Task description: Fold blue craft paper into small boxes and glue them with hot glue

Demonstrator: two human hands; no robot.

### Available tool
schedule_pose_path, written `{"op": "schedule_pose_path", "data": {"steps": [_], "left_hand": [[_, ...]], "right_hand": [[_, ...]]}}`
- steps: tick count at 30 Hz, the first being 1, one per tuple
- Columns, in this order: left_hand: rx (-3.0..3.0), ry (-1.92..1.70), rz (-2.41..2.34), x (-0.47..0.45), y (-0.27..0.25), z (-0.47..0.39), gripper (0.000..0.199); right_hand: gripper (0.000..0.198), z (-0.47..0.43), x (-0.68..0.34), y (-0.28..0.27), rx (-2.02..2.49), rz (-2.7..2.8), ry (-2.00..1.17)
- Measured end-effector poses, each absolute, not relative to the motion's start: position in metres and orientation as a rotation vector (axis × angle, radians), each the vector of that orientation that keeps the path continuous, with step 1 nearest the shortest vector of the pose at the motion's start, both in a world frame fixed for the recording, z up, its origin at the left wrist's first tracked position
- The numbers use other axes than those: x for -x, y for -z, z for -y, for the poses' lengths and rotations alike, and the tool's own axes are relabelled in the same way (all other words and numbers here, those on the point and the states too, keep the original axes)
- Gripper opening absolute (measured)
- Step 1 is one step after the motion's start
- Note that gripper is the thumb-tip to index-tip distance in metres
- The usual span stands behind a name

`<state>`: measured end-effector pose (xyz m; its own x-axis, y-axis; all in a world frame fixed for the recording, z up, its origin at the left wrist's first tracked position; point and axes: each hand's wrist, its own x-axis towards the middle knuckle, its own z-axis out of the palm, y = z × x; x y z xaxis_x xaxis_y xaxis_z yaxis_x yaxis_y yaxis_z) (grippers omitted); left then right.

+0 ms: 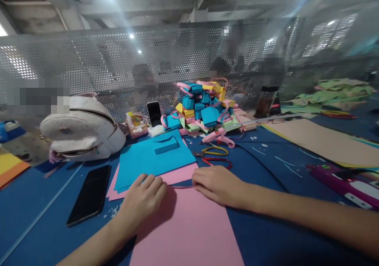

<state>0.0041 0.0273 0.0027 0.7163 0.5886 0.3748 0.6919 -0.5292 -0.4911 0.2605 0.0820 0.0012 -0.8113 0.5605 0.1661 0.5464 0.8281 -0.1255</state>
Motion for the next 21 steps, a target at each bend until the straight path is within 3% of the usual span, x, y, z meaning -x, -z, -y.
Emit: {"op": "schedule_pose_path", "data": {"steps": [6, 10, 13, 15, 17, 21], "left_hand": [[2.511, 0.410, 1.016, -0.020, -0.008, -0.005, 0.021], [2.646, 0.612, 0.875, -0.033, -0.011, 0.020, 0.026], [2.687, 0.614, 0.811, -0.036, -0.012, 0.026, 0.033], [2.713, 0.597, 0.863, -0.036, -0.010, 0.025, 0.027], [2.731, 0.588, 0.970, -0.035, -0.005, 0.023, 0.016], [2.750, 0.586, 1.074, -0.034, 0.008, 0.019, 0.019]], "right_hand": [[0.016, -0.078, -0.270, -0.012, 1.065, 2.786, -0.318], [0.048, -0.078, -0.283, -0.026, 0.957, 2.746, -0.879], [0.050, -0.079, -0.290, -0.040, 0.854, 2.624, -1.334], [0.044, -0.080, -0.292, -0.047, 0.827, 2.533, -1.510], [0.035, -0.078, -0.293, -0.051, 0.809, 2.515, -1.510], [0.031, -0.071, -0.292, -0.046, 0.790, 2.668, -1.248]]}}
